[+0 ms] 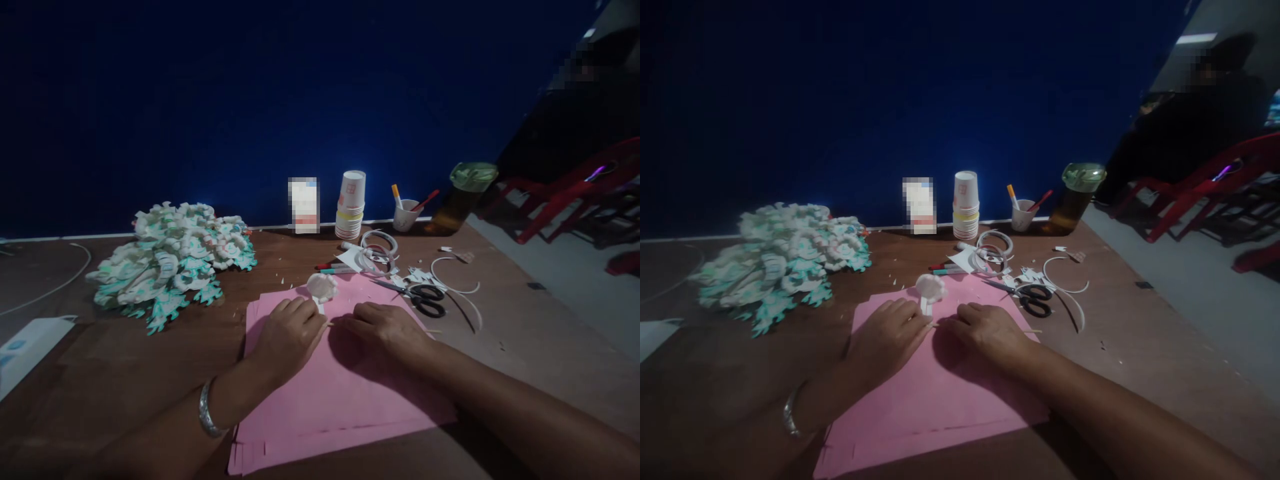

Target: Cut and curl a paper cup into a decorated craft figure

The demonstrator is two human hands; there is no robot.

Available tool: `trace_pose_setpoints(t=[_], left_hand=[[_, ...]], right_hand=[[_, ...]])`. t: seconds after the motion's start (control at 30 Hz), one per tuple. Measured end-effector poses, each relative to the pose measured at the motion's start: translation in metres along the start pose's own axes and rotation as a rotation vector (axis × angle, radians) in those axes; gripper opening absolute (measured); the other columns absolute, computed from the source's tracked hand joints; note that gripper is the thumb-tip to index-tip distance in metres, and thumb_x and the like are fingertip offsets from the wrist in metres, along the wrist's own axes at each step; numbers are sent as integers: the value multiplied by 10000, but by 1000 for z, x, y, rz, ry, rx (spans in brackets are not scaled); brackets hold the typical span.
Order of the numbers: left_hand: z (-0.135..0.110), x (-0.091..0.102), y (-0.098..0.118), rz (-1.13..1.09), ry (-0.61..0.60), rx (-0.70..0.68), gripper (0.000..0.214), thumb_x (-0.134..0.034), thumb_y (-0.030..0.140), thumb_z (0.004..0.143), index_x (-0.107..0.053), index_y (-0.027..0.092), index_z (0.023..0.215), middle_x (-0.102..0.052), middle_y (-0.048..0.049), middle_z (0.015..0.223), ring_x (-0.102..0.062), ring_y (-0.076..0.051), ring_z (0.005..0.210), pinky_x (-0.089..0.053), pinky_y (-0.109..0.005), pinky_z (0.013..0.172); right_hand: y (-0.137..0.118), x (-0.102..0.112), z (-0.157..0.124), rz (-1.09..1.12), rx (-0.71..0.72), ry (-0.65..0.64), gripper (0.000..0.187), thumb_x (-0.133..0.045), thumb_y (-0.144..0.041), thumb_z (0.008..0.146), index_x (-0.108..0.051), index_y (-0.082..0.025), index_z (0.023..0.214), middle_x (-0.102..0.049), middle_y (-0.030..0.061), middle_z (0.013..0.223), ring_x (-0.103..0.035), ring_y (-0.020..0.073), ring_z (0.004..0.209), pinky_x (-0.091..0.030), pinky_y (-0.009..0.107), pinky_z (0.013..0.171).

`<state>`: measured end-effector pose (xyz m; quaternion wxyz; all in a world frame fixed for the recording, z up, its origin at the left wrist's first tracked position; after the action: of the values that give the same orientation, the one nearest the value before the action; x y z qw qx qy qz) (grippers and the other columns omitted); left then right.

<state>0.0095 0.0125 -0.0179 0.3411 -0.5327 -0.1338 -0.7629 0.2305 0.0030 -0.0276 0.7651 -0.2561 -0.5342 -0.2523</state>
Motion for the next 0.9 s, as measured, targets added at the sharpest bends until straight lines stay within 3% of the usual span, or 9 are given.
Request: trace_pose_setpoints(t=[0.57,0.73,0.9], left_hand=[[-2,-2,3,-544,41,156,132,-631,146,916,-689,188,805,-688,-11,813,-605,-158,789,-497,-302,720],[-1,-1,7,-596,43,211,156,-635,89,873,-676,195,765,-669,-4,784,-608,-154,774,-492,-287,689],[0,1,9,-583,32,248,176,-618,88,861,-635,190,719,-649,-14,775,-598,-154,756,-487,-282,662]], right_hand=[[-3,-10,3,81,98,140,237,-603,-120,902,-648,-148,1133,-686,61,924,-621,192,831,-477,320,744],[-8,-14,4,27,121,169,117,-569,-120,946,-665,-139,1010,-668,48,834,-592,178,751,-447,309,675],[-5,-14,5,-58,192,201,138,-561,-120,973,-669,-124,1058,-673,56,837,-591,182,756,-422,308,665]])
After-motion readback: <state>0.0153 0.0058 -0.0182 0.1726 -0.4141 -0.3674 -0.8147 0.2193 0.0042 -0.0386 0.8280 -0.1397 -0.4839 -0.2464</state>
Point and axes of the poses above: each hand's wrist, its own z-axis towards the middle knuckle, its own x-axis out of the back of the hand, y = z × x, the point moved 1 cm from there along z, towards the middle knuckle
